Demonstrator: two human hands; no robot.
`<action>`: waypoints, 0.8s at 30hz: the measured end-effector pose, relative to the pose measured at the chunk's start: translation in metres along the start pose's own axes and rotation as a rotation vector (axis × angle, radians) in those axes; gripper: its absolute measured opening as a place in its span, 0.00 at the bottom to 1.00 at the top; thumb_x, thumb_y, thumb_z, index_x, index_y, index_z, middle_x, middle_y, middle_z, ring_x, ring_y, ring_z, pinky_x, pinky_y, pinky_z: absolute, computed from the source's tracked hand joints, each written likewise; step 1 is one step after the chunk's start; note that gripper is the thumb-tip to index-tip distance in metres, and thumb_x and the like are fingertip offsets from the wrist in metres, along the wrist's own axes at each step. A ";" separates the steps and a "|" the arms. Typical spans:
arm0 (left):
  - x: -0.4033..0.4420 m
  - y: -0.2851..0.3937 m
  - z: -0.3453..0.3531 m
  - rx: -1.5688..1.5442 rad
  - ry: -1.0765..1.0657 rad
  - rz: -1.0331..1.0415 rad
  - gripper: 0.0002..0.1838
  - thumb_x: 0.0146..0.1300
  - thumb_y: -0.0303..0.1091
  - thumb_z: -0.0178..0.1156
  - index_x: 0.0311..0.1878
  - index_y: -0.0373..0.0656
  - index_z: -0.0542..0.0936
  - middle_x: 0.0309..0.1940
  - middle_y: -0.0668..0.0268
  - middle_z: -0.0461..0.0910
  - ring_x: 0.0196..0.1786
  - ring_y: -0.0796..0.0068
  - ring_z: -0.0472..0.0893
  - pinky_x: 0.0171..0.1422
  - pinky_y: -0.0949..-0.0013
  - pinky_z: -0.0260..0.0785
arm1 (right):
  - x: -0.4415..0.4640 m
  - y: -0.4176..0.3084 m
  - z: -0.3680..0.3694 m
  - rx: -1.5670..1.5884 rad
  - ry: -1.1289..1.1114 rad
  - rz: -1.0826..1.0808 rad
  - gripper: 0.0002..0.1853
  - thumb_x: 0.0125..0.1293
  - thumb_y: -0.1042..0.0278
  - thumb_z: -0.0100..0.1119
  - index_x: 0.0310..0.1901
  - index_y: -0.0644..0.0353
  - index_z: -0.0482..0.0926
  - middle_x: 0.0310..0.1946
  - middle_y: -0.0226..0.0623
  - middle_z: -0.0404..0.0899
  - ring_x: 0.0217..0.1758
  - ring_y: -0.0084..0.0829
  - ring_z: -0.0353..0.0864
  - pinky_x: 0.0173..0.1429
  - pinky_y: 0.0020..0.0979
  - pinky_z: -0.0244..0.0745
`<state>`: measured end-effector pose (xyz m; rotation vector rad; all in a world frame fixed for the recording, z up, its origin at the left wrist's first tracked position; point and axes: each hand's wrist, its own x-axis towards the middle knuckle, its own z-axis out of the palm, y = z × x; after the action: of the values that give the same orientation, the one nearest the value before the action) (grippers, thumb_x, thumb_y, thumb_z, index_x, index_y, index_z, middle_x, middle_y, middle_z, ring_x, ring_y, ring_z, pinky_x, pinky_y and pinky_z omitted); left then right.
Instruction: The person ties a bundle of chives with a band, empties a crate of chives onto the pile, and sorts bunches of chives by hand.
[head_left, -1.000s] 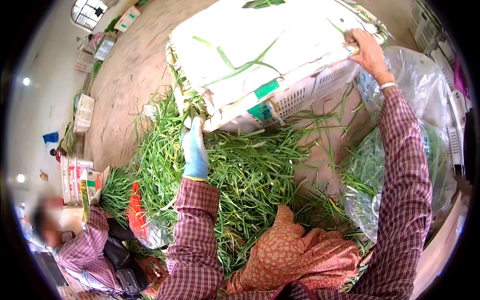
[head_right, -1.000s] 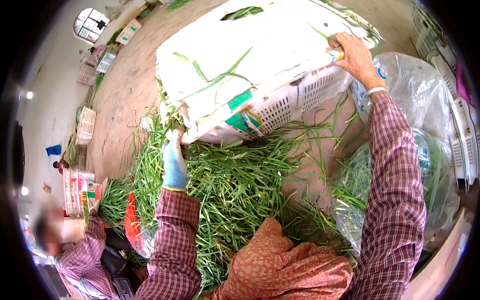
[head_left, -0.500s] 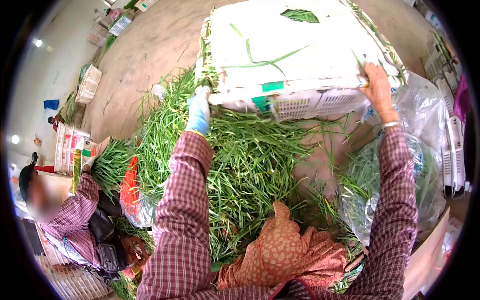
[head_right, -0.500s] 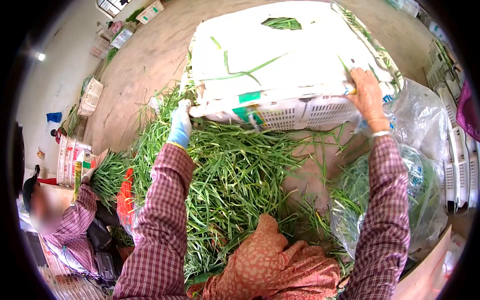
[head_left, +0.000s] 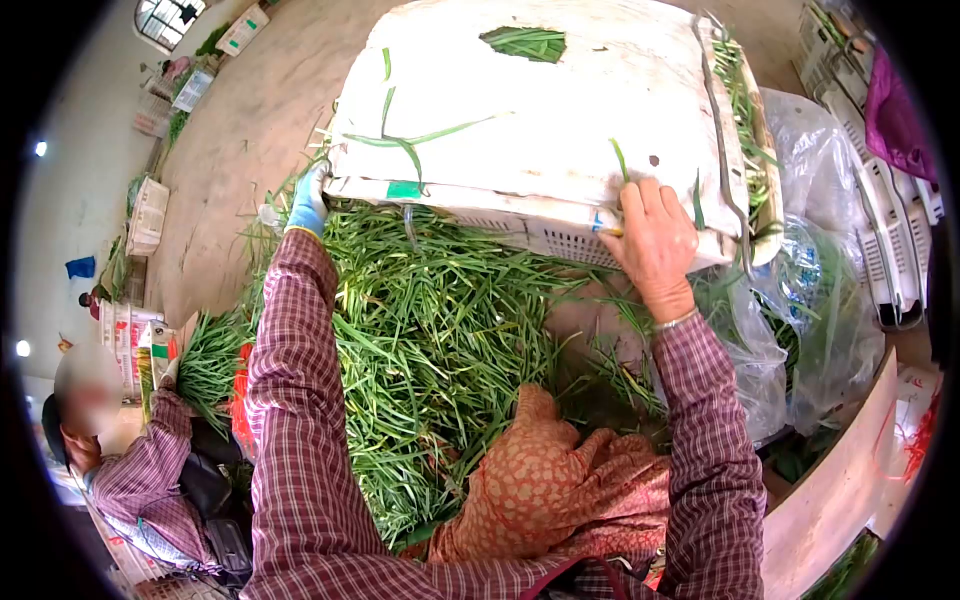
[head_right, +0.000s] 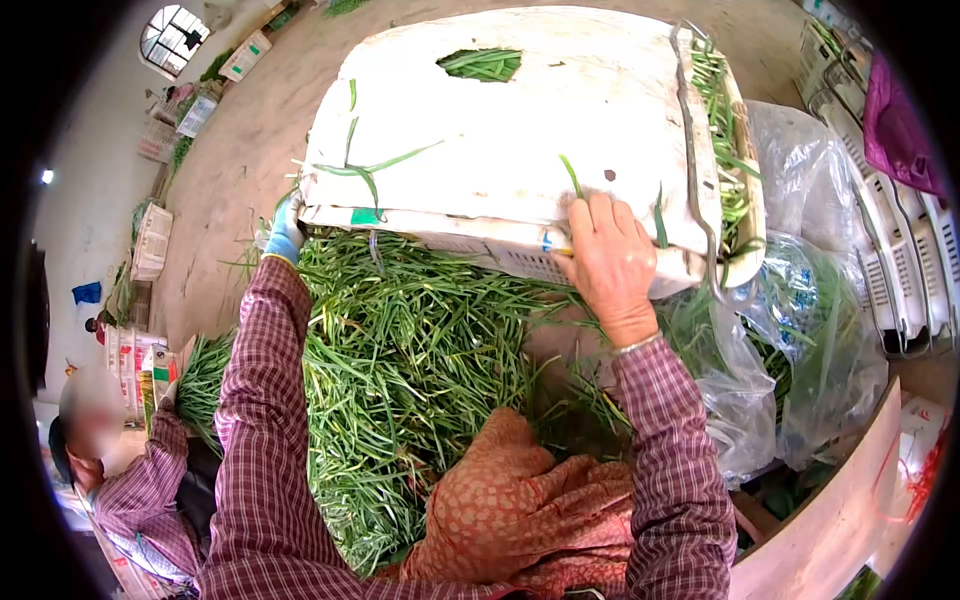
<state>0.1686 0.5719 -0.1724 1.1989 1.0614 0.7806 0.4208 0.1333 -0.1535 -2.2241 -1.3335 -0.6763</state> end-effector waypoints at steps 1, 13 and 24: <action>0.016 -0.014 -0.014 -0.043 -0.046 0.006 0.17 0.63 0.37 0.54 0.53 0.41 0.78 0.38 0.64 0.83 0.31 0.73 0.82 0.31 0.75 0.75 | 0.001 0.007 0.000 0.005 0.007 0.005 0.30 0.29 0.58 0.76 0.36 0.54 0.72 0.33 0.33 0.71 0.37 0.34 0.74 0.40 0.32 0.73; -0.299 -0.086 0.131 -0.090 0.141 0.057 0.42 0.57 0.54 0.65 0.64 0.32 0.62 0.57 0.54 0.71 0.62 0.64 0.69 0.70 0.66 0.60 | 0.026 0.247 0.014 -0.111 -0.310 -0.015 0.41 0.39 0.75 0.73 0.60 0.59 0.66 0.48 0.41 0.73 0.54 0.45 0.71 0.58 0.42 0.66; -0.457 -0.170 -0.138 0.855 0.382 0.188 0.48 0.48 0.47 0.74 0.67 0.34 0.60 0.61 0.48 0.66 0.64 0.55 0.67 0.69 0.57 0.61 | 0.017 -0.021 -0.064 0.279 -0.187 -0.257 0.24 0.64 0.71 0.54 0.62 0.61 0.68 0.58 0.45 0.71 0.64 0.44 0.67 0.70 0.38 0.57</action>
<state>-0.1257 0.1648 -0.2377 1.9366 1.7079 0.7308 0.3974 0.1144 -0.0906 -1.9486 -1.7121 -0.3451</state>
